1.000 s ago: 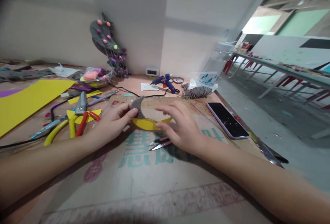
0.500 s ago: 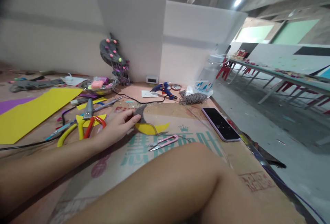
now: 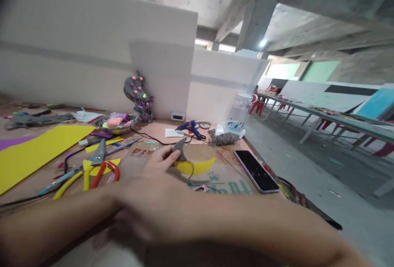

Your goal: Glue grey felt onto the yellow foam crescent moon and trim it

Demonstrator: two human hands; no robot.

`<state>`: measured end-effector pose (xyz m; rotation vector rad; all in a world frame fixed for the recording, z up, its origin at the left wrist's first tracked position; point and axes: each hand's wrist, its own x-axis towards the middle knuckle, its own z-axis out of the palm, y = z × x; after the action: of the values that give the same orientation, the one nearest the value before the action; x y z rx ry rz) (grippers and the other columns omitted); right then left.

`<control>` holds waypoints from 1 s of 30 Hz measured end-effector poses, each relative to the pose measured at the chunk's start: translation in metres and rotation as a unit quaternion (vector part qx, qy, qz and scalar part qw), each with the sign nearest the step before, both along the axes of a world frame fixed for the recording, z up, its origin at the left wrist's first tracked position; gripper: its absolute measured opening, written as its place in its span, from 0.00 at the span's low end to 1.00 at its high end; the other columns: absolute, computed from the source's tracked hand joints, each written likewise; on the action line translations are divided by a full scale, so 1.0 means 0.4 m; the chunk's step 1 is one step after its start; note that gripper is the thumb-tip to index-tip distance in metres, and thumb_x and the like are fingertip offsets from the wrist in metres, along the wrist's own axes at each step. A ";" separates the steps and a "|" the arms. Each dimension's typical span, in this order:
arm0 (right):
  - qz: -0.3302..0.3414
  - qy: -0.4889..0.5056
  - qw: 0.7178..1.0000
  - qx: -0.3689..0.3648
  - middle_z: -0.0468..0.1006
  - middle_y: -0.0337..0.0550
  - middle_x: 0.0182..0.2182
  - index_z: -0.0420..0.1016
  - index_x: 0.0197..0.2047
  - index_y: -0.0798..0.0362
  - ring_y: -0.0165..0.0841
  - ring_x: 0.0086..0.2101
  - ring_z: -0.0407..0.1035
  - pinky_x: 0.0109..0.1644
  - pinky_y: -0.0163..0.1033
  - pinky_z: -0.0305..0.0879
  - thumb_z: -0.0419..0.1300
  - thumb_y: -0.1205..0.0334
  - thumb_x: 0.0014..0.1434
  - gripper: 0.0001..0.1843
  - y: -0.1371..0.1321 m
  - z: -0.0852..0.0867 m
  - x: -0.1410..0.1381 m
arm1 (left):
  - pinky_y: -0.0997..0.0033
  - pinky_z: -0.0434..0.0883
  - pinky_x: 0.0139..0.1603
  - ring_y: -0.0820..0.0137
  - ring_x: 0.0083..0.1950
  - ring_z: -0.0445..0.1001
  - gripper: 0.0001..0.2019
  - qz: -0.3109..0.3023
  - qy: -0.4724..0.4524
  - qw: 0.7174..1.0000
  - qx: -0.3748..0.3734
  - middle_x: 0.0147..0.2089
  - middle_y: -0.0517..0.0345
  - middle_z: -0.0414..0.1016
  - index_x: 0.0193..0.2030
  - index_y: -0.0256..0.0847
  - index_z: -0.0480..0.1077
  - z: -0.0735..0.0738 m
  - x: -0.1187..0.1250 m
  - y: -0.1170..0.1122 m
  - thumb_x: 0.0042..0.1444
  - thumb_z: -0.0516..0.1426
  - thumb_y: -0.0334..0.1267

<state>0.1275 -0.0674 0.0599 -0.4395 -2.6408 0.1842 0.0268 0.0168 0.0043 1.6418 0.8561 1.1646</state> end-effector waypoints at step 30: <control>-0.265 0.063 0.958 -0.093 0.77 0.43 0.25 0.77 0.29 0.54 0.32 0.28 0.68 0.35 0.38 0.62 0.55 0.55 0.63 0.16 0.133 -0.097 0.259 | 0.79 0.64 0.26 0.76 0.27 0.67 0.10 0.109 -0.055 0.992 -0.034 0.33 0.62 0.70 0.41 0.39 0.68 -0.021 -0.017 0.003 0.59 0.55 0.43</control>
<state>0.2311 -0.0143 0.0212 -1.1358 -2.2922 0.2757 0.0200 0.0181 -0.0042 1.4409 1.0107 1.3483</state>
